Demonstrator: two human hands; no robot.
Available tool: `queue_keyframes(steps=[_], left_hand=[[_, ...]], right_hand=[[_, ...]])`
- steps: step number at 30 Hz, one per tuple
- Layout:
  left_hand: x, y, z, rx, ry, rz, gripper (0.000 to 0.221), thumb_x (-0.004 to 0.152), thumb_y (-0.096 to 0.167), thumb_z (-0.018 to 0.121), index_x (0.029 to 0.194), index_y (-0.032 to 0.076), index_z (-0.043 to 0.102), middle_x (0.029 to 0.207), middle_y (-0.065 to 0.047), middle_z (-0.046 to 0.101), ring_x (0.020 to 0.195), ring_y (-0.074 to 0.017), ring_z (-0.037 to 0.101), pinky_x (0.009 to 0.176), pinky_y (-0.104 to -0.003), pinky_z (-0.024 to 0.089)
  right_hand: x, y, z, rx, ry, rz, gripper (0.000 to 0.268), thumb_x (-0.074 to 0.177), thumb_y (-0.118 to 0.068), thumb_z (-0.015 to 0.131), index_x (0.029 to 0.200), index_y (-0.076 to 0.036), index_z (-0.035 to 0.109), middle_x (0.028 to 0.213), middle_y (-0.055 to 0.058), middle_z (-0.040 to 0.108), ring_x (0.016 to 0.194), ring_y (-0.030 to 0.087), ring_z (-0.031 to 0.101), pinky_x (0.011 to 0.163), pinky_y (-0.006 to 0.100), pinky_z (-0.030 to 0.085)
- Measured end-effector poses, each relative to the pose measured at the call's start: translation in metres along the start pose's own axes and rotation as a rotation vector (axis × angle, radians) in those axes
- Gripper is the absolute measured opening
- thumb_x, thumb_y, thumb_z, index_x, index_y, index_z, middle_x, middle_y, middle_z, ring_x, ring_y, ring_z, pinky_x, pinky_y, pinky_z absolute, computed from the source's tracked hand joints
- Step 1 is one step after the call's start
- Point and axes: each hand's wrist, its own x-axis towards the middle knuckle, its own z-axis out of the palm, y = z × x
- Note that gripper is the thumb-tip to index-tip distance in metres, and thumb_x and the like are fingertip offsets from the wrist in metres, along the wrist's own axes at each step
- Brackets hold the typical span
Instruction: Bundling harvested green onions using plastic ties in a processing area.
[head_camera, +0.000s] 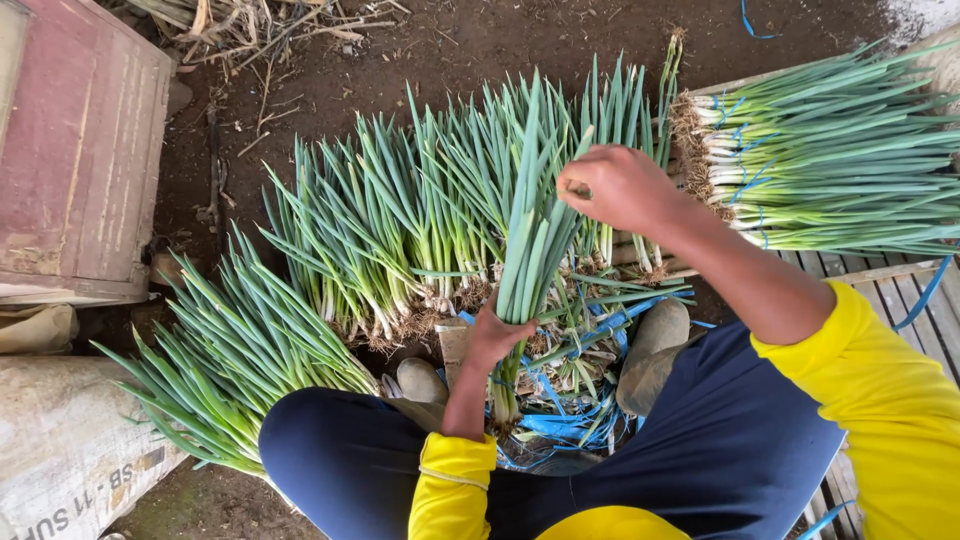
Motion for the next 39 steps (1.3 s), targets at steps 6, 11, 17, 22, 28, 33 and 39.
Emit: queue_keyframes(steps=[6, 11, 17, 22, 28, 33, 39], left_hand=[[-0.001, 0.011, 0.003, 0.096, 0.008, 0.109, 0.042, 0.080, 0.022, 0.078, 0.110, 0.007, 0.054, 0.068, 0.001, 0.046, 0.051, -0.0110, 0.045, 0.043, -0.028, 0.040], [-0.001, -0.010, 0.013, 0.120, 0.027, 0.195, 0.049, 0.078, 0.024, 0.081, 0.113, 0.003, 0.055, 0.070, -0.003, 0.051, 0.051, -0.0133, 0.047, 0.044, -0.030, 0.041], [0.021, -0.046, 0.012, -0.005, 0.054, 0.135, 0.077, 0.067, 0.027, 0.089, 0.131, 0.009, 0.050, 0.099, -0.007, 0.059, 0.088, -0.0238, 0.057, 0.076, -0.042, 0.049], [0.022, -0.043, 0.010, 0.049, 0.023, -0.112, 0.110, 0.065, 0.024, 0.091, 0.157, 0.011, 0.030, 0.133, -0.014, 0.065, 0.121, -0.0320, 0.068, 0.106, -0.047, 0.059], [0.027, -0.060, 0.011, -0.003, -0.014, 0.061, 0.099, 0.066, 0.028, 0.089, 0.150, 0.010, 0.040, 0.128, -0.013, 0.067, 0.120, -0.0324, 0.067, 0.103, -0.048, 0.060], [0.025, -0.050, 0.010, 0.103, 0.005, -0.077, 0.108, 0.063, 0.026, 0.091, 0.155, 0.015, 0.034, 0.138, -0.012, 0.062, 0.131, -0.0332, 0.060, 0.109, -0.053, 0.054], [0.026, -0.054, 0.009, 0.067, -0.028, -0.036, 0.099, 0.063, 0.025, 0.090, 0.149, 0.015, 0.042, 0.135, -0.011, 0.064, 0.129, -0.0332, 0.061, 0.108, -0.055, 0.054]], right_hand=[[-0.013, -0.002, 0.002, 0.029, -0.266, -0.027, 0.027, 0.097, -0.029, 0.071, 0.108, -0.005, 0.075, 0.100, 0.015, 0.076, 0.095, 0.025, 0.073, 0.110, 0.044, 0.050], [-0.011, -0.010, 0.001, -0.111, -0.122, -0.096, 0.026, 0.097, -0.024, 0.070, 0.116, -0.007, 0.074, 0.114, 0.012, 0.073, 0.106, 0.024, 0.067, 0.101, 0.040, 0.053], [-0.009, 0.022, -0.016, -0.004, 0.356, -0.094, 0.008, 0.102, -0.004, 0.068, 0.105, -0.002, 0.075, 0.104, 0.014, 0.071, 0.097, 0.024, 0.067, 0.092, 0.034, 0.058], [-0.017, 0.041, -0.036, 0.009, 0.351, -0.154, 0.018, 0.096, 0.006, 0.076, 0.111, -0.003, 0.080, 0.112, 0.008, 0.074, 0.092, 0.024, 0.058, 0.079, 0.035, 0.051], [-0.022, 0.056, -0.035, -0.238, 0.058, -0.154, 0.039, 0.084, 0.004, 0.075, 0.120, -0.010, 0.077, 0.121, 0.007, 0.075, 0.106, 0.027, 0.064, 0.087, 0.042, 0.057], [-0.024, 0.065, -0.036, -0.286, -0.129, -0.065, 0.037, 0.083, -0.005, 0.077, 0.120, -0.010, 0.076, 0.121, 0.005, 0.072, 0.109, 0.027, 0.060, 0.092, 0.040, 0.057], [-0.024, 0.066, -0.039, -0.292, -0.195, -0.016, 0.026, 0.089, -0.023, 0.075, 0.114, -0.019, 0.077, 0.120, 0.002, 0.074, 0.108, 0.025, 0.066, 0.101, 0.046, 0.052]])
